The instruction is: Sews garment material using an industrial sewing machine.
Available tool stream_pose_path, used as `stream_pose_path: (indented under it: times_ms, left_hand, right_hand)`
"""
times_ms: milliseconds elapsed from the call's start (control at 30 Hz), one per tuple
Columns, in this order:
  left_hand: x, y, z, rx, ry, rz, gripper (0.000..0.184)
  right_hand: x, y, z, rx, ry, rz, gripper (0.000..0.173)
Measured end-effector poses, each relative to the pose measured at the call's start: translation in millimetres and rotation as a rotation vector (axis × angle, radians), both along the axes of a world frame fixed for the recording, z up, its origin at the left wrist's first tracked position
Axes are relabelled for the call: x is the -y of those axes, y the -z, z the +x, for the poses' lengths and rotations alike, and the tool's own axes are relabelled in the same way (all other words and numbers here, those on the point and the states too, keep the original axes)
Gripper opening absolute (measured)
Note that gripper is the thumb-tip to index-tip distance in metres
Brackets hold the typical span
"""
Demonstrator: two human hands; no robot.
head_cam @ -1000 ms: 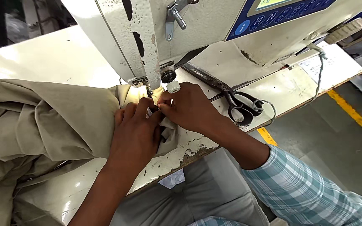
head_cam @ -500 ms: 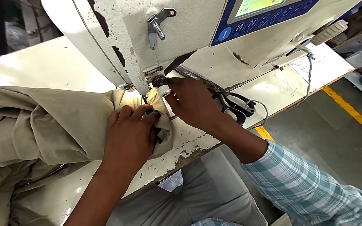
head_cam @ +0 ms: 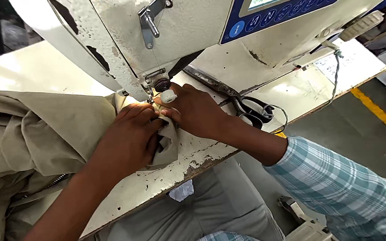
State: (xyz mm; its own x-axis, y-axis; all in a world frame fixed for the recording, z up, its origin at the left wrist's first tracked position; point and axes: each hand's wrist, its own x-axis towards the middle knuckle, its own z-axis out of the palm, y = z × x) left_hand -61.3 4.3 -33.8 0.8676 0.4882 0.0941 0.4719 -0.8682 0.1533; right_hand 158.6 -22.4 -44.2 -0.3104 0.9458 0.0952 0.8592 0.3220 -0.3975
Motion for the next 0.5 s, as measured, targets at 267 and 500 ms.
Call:
stream_pose_path:
  times_ms: [267,500]
  left_hand:
    - [-5.4,1.8,-2.9,0.025,0.057,-0.004,0.037]
    - [-5.9,3.0,-3.2,0.069,0.0,-0.048,0.037]
  right_hand:
    - [4.0,-11.5,-15.5,0.214,-0.023,0.094,0.028]
    - [5.2,-8.3,-13.7,0.219,-0.015,0.089,0.026]
